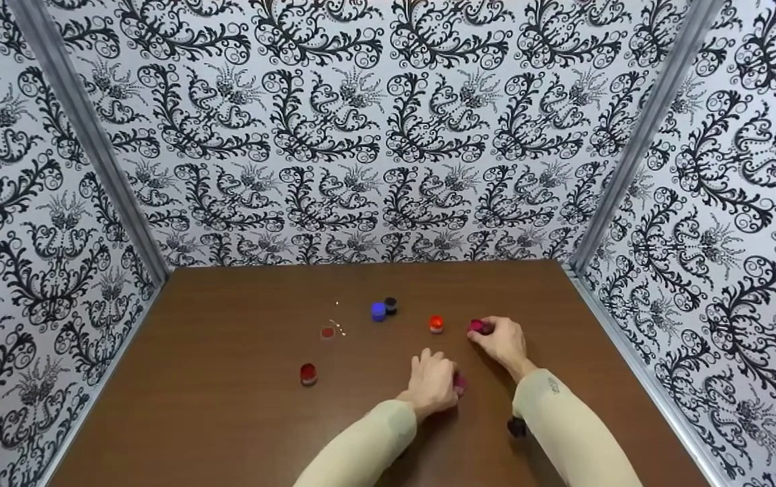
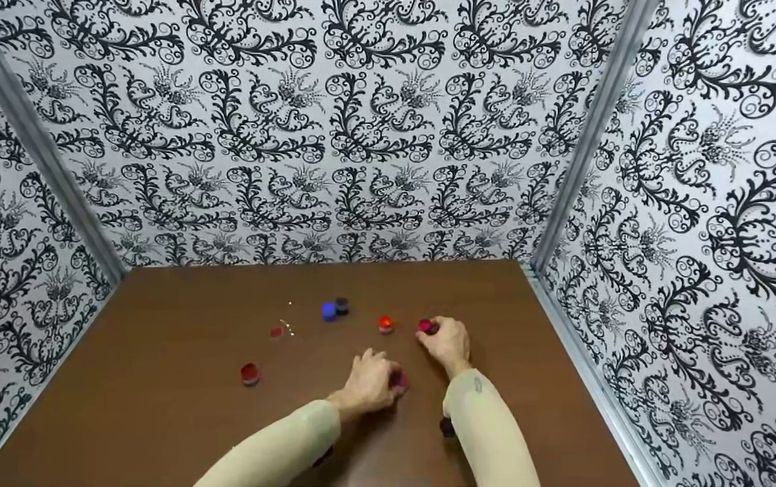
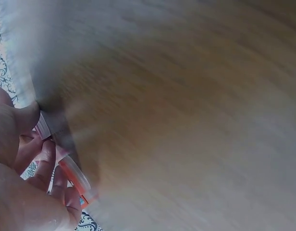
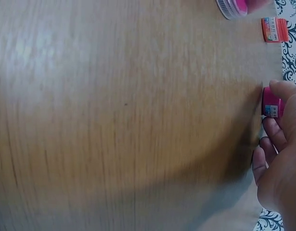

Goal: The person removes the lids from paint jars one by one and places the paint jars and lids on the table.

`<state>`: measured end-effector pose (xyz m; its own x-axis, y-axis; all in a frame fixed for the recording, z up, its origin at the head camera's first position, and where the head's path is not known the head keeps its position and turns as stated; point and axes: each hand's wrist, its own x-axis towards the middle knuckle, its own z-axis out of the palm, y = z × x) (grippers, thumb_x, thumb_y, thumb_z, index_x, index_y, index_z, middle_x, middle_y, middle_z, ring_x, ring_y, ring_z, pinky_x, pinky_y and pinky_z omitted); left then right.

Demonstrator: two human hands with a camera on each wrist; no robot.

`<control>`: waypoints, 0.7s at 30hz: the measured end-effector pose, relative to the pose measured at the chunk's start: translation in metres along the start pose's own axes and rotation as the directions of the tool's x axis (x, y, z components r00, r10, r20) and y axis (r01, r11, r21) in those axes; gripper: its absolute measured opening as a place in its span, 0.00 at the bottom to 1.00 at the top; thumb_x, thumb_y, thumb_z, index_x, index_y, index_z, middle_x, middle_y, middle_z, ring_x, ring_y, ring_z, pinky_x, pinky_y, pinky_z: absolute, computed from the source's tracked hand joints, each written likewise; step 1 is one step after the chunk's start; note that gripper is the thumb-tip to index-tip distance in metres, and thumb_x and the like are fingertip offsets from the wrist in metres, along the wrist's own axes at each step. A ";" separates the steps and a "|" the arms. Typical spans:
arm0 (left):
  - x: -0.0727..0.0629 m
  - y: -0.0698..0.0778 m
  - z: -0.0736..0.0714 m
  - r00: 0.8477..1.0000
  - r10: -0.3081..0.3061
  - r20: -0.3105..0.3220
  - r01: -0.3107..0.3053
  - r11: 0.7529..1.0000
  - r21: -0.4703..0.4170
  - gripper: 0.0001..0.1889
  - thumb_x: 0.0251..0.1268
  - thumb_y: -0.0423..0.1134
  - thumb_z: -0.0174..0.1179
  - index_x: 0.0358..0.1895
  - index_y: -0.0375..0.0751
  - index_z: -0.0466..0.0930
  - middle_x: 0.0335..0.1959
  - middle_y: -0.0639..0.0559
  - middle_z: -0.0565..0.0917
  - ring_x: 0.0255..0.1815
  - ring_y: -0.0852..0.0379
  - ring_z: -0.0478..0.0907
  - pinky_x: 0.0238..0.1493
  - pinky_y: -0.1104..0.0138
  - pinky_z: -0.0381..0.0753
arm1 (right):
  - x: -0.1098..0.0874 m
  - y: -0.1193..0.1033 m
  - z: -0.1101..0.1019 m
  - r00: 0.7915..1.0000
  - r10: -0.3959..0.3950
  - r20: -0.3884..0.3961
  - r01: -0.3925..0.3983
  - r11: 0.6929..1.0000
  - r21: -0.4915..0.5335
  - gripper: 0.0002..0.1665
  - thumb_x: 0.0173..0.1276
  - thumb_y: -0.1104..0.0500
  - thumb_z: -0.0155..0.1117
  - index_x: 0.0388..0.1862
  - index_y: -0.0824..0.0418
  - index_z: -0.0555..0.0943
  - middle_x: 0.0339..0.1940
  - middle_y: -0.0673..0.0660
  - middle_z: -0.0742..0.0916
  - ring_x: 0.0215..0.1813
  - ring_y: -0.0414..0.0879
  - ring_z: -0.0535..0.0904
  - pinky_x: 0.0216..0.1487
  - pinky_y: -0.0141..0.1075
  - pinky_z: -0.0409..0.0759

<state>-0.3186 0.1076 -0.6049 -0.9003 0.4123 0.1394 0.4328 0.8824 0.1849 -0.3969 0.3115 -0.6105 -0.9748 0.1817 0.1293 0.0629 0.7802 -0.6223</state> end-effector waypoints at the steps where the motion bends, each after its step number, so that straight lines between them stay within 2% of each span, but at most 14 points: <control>1: 0.000 0.000 0.000 1.000 -0.002 -0.004 0.002 1.000 0.009 0.10 0.66 0.55 0.77 0.39 0.54 0.92 0.47 0.54 0.90 0.52 0.48 0.79 0.54 0.53 0.76 | 0.000 -0.001 -0.001 1.000 -0.004 0.001 0.004 1.000 0.001 0.28 0.71 0.47 0.83 0.62 0.63 0.91 0.61 0.66 0.94 0.64 0.66 0.90 0.70 0.61 0.86; 5: 0.001 -0.002 -0.001 1.000 -0.010 -0.009 0.010 1.000 0.016 0.14 0.64 0.57 0.79 0.41 0.54 0.92 0.49 0.54 0.91 0.55 0.48 0.79 0.55 0.53 0.75 | -0.001 -0.002 -0.005 1.000 -0.014 -0.006 0.014 1.000 0.005 0.30 0.72 0.45 0.82 0.64 0.63 0.90 0.61 0.67 0.94 0.64 0.66 0.90 0.69 0.61 0.86; 9: 0.001 -0.007 -0.004 1.000 -0.017 -0.006 0.016 0.999 -0.027 0.18 0.65 0.61 0.78 0.45 0.51 0.93 0.50 0.53 0.91 0.55 0.48 0.79 0.56 0.53 0.75 | 0.003 -0.005 -0.009 0.999 -0.028 -0.031 0.028 1.000 0.000 0.33 0.71 0.43 0.81 0.65 0.64 0.89 0.60 0.66 0.94 0.63 0.65 0.89 0.69 0.60 0.85; 13: 0.002 -0.014 -0.009 0.999 -0.023 -0.035 0.021 0.997 -0.072 0.22 0.69 0.63 0.74 0.47 0.49 0.91 0.48 0.51 0.90 0.55 0.46 0.79 0.57 0.52 0.77 | 0.008 -0.013 -0.015 0.997 -0.052 -0.058 0.052 0.999 0.014 0.34 0.71 0.44 0.81 0.67 0.65 0.89 0.61 0.67 0.93 0.64 0.66 0.89 0.70 0.60 0.85; 18: 0.005 -0.027 -0.018 0.994 -0.038 -0.099 0.022 0.988 -0.155 0.22 0.73 0.61 0.72 0.48 0.45 0.92 0.48 0.48 0.92 0.55 0.44 0.81 0.58 0.50 0.82 | 0.012 -0.026 -0.021 0.991 -0.093 -0.092 0.097 0.995 0.039 0.31 0.71 0.47 0.81 0.64 0.67 0.90 0.60 0.68 0.94 0.63 0.66 0.89 0.70 0.60 0.85; 21: 0.005 -0.036 -0.023 0.991 -0.049 -0.121 0.020 0.973 -0.231 0.21 0.73 0.57 0.73 0.53 0.43 0.92 0.50 0.47 0.93 0.55 0.44 0.83 0.61 0.50 0.85 | 0.012 -0.032 -0.024 0.986 -0.126 -0.113 0.132 0.990 0.047 0.27 0.71 0.50 0.81 0.60 0.67 0.91 0.57 0.67 0.95 0.60 0.66 0.90 0.68 0.60 0.85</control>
<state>-0.3372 0.0730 -0.5885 -0.9083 0.3377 0.2470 0.4135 0.8144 0.4071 -0.4057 0.3028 -0.5705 -0.9445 0.1485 0.2929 -0.0763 0.7682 -0.6356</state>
